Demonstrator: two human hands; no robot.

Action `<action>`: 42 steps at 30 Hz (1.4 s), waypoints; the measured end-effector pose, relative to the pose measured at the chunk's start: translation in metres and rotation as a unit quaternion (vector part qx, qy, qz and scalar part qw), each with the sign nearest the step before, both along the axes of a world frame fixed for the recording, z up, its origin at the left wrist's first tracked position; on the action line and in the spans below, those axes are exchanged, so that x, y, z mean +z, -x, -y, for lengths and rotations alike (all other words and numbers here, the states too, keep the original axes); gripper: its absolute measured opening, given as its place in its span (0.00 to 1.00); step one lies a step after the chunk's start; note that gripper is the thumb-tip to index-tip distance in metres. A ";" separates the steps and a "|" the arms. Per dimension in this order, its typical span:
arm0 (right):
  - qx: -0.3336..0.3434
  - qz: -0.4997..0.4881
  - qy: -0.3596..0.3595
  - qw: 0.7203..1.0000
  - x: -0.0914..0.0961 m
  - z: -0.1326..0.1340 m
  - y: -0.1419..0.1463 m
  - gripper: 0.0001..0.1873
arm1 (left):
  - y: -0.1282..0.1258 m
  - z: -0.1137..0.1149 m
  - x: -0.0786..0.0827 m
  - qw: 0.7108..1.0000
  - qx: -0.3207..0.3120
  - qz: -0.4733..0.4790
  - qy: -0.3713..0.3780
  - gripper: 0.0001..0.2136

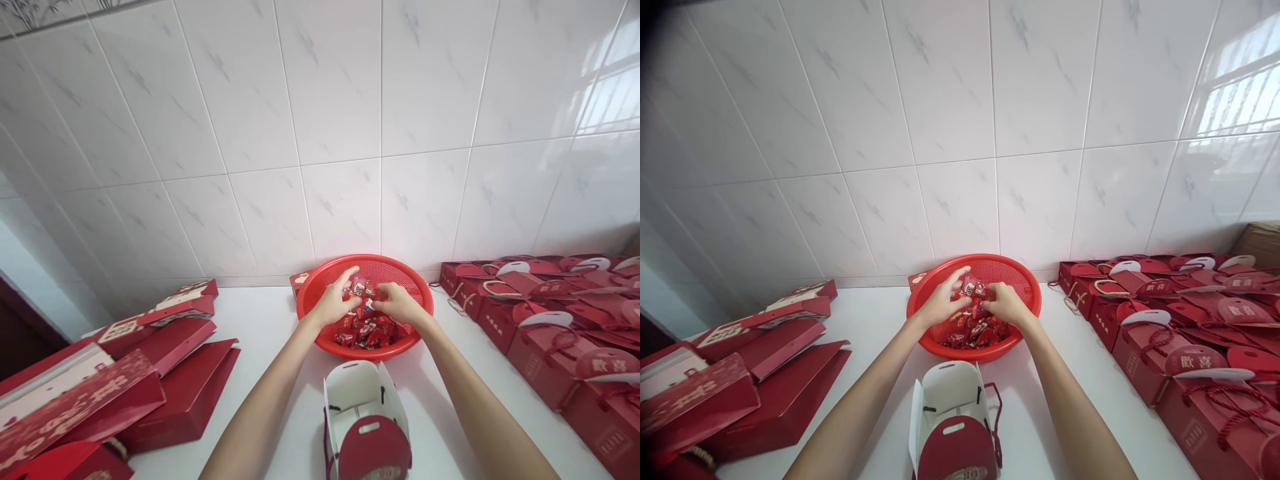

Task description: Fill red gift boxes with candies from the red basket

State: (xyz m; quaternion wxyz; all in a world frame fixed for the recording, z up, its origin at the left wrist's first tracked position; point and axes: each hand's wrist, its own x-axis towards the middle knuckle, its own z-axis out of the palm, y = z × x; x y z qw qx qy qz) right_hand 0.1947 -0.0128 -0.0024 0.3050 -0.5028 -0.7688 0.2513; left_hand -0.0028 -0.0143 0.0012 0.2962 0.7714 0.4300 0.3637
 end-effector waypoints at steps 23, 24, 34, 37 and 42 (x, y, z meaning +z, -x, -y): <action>0.107 -0.220 0.093 0.965 -0.008 -0.004 -0.002 0.16 | 0.003 -0.010 -0.012 0.997 0.003 0.011 0.082 0.42; 0.111 -0.224 0.095 0.964 -0.007 -0.003 -0.002 0.14 | 0.003 -0.010 -0.011 0.997 0.004 -0.001 0.078 0.41; 0.129 -0.198 0.076 0.969 -0.003 0.000 -0.004 0.15 | -0.002 -0.002 -0.002 0.998 -0.023 -0.064 0.008 0.22; 0.126 -0.207 0.071 0.967 -0.003 0.001 -0.004 0.15 | -0.004 0.001 0.002 0.997 -0.020 -0.059 0.036 0.22; 0.115 -0.236 0.101 0.960 0.000 0.005 -0.004 0.12 | -0.007 0.001 0.003 0.996 -0.052 -0.020 0.073 0.23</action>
